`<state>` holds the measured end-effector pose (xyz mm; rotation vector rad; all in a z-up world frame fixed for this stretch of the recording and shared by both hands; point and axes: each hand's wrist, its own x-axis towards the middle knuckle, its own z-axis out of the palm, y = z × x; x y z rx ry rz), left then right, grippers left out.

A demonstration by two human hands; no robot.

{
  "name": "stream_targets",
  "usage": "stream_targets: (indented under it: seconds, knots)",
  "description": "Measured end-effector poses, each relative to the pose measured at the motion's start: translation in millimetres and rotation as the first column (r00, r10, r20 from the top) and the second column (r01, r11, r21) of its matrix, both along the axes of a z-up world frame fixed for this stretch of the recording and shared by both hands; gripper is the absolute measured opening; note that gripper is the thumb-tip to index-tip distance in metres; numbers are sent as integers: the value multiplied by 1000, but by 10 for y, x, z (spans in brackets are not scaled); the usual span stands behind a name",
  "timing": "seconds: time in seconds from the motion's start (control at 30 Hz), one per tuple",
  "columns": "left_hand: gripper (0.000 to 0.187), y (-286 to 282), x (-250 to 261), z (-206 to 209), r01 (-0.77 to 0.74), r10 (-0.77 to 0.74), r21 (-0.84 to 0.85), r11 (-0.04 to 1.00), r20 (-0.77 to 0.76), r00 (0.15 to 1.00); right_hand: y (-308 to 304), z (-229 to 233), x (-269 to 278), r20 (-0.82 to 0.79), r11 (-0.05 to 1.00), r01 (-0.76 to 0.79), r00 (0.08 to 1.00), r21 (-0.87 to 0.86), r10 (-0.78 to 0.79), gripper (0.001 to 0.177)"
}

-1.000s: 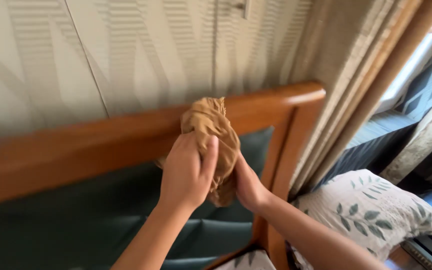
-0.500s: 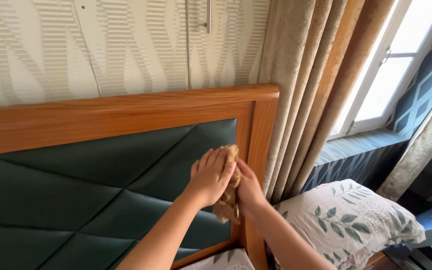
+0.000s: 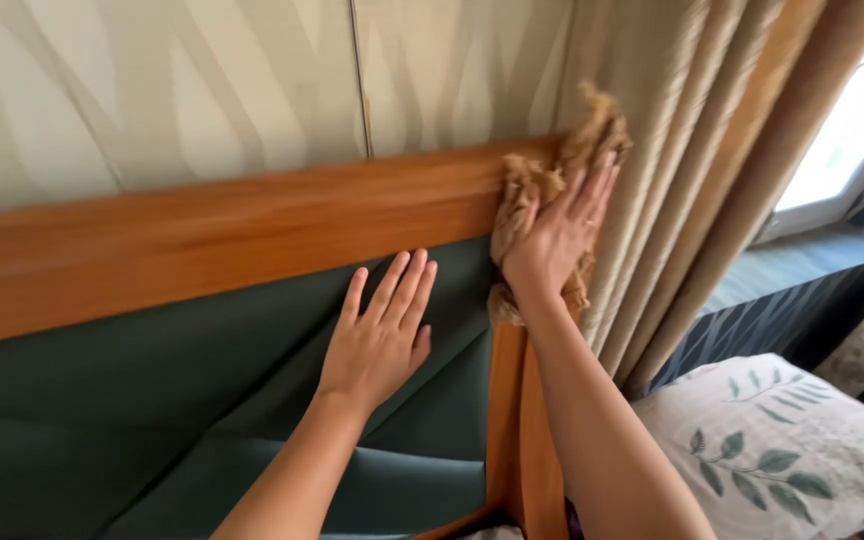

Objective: Cleaning the headboard and frame of a bed with a cloth.

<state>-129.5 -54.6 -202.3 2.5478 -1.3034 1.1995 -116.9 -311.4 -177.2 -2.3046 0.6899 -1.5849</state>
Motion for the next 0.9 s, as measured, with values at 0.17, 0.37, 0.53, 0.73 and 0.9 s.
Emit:
stream_targets:
  seconds: [0.17, 0.37, 0.53, 0.73, 0.9]
  knots:
    - [72, -29, 144, -177, 18, 2, -88, 996, 218, 976, -12, -833, -31, 95, 997, 82, 992, 0, -81, 69]
    - [71, -71, 176, -274, -21, 50, -107, 994, 272, 961, 218, -2706, -411, 19, 984, 98, 995, 150, -102, 67]
    - [71, -56, 175, -244, -12, 44, -117, 993, 274, 961, 342, -3300, -582, -19, 932, 55, 998, 359, -52, 66]
    - [71, -72, 168, -276, -23, 57, -122, 992, 288, 956, -150, -1989, -128, -36, 998, -55, 998, 18, 56, 70]
    - [70, -57, 62, -253, 28, -3, -117, 993, 205, 979, -49, -659, -235, 6, 974, -113, 993, -197, 117, 69]
